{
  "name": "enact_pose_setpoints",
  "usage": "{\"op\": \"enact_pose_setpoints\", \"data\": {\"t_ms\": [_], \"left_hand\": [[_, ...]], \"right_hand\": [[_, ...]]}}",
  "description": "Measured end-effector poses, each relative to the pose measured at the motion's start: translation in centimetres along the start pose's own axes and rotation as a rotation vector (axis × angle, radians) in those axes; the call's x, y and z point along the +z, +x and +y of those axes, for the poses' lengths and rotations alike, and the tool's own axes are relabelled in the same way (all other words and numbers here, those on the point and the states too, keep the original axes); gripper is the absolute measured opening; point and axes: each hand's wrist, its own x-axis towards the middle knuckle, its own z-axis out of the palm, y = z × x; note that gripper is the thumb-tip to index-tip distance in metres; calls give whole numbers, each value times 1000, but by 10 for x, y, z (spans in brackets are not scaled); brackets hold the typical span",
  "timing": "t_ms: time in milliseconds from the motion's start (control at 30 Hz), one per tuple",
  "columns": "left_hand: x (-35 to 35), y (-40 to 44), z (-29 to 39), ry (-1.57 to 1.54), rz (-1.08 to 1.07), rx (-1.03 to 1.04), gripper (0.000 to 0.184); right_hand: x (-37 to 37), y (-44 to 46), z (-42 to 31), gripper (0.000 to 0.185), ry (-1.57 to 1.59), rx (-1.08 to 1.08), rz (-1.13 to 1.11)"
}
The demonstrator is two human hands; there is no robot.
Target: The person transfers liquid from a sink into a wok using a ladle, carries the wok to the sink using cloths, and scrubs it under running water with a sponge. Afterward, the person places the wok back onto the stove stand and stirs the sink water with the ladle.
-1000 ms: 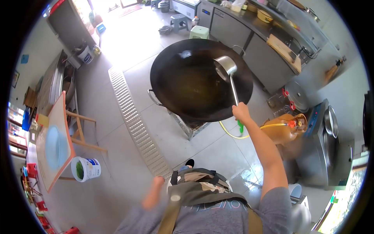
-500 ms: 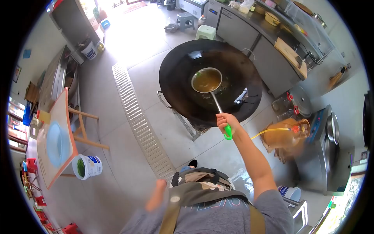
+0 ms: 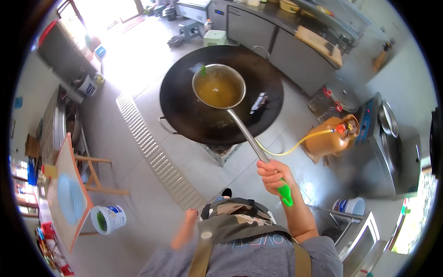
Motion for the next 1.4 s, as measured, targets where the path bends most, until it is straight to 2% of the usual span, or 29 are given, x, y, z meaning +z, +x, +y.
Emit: {"op": "enact_pose_setpoints", "data": {"t_ms": [67, 233, 367, 433, 533, 600, 667, 733, 833, 933, 1033, 1067, 1133, 1200, 1267, 1333, 1400], "left_hand": [[7, 3, 8, 182, -12, 87, 15], [23, 13, 40, 946, 1, 436, 19], [41, 7, 81, 1391, 26, 588, 22], [56, -3, 107, 1521, 29, 694, 24], [77, -14, 141, 1668, -33, 1067, 25], [88, -18, 152, 1671, -17, 1380, 18], [108, -11, 171, 1661, -91, 1480, 18], [142, 5, 203, 1654, -212, 1348, 27], [169, 48, 213, 1683, -189, 1513, 22], [201, 18, 208, 609, -118, 697, 15], [210, -81, 227, 1593, -51, 1356, 10], [211, -76, 224, 1567, -91, 1379, 9], [213, -47, 225, 1511, -162, 1429, 8], [220, 11, 209, 1123, -186, 1194, 7], [222, 10, 206, 1135, -154, 1216, 7], [214, -35, 215, 1551, -65, 1490, 8], [214, -48, 220, 1742, -123, 1422, 13]], "right_hand": [[4, -40, 9, 8, 51, -78, 22], [11, -143, 34, 8, 74, -319, 21], [-3, -228, 68, 9, 48, -569, 104], [-16, -269, 90, 10, 152, -684, 94], [-37, -324, 119, 12, 247, -864, 115], [-51, -357, 139, 15, 309, -979, 137], [-65, -385, 160, 15, 413, -1087, 114], [-79, -415, 179, 16, 511, -1197, 61], [-96, -461, 201, 21, 552, -1414, 190], [-118, -507, 220, 27, 628, -1555, 316], [-146, -548, 230, 29, 590, -1662, 679], [-161, -561, 233, 26, 608, -1727, 806], [-178, -577, 233, 22, 563, -1723, 1247], [-201, -590, 239, 17, 498, -1690, 1480], [-227, -601, 246, 13, 464, -1641, 1691], [-254, -606, 255, 9, 473, -1578, 1881], [-285, -608, 269, 8, 418, -1435, 2136]]}}
